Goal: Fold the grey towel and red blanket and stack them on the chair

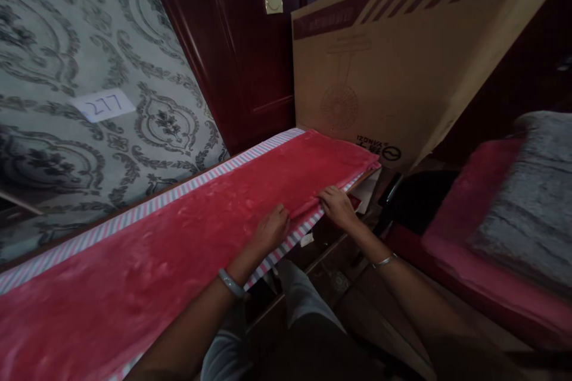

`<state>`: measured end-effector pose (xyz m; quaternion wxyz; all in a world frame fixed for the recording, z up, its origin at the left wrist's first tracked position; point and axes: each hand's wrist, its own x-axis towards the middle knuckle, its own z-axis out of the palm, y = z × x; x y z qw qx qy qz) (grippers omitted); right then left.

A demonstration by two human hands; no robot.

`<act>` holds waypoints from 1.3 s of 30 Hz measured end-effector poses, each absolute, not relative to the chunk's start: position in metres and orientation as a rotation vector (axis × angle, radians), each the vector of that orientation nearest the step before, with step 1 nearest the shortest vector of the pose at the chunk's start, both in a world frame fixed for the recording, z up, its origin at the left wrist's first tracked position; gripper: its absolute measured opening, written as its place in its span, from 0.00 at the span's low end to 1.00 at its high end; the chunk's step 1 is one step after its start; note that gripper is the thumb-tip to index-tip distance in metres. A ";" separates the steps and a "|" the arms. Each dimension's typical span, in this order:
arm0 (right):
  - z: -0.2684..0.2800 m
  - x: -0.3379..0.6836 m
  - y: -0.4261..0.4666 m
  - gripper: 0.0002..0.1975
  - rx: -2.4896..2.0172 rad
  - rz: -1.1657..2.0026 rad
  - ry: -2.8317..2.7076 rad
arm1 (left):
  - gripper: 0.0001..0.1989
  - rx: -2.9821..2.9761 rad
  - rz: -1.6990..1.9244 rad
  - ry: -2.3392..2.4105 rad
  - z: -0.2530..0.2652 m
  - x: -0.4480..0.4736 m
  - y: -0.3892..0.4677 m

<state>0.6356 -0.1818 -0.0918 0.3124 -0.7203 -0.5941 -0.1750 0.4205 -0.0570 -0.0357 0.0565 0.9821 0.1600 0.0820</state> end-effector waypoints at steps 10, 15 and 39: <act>-0.110 0.638 -0.194 0.11 -1.811 -0.556 -1.537 | 0.11 2.985 0.112 0.422 -0.033 0.416 -0.068; -0.109 0.639 -0.190 0.12 -1.762 -0.476 -1.461 | 0.08 2.936 0.146 0.391 -0.036 0.415 -0.062; -0.084 0.788 -0.165 0.23 -1.845 -0.248 -0.041 | 0.07 2.784 0.334 0.326 -0.052 0.418 -0.043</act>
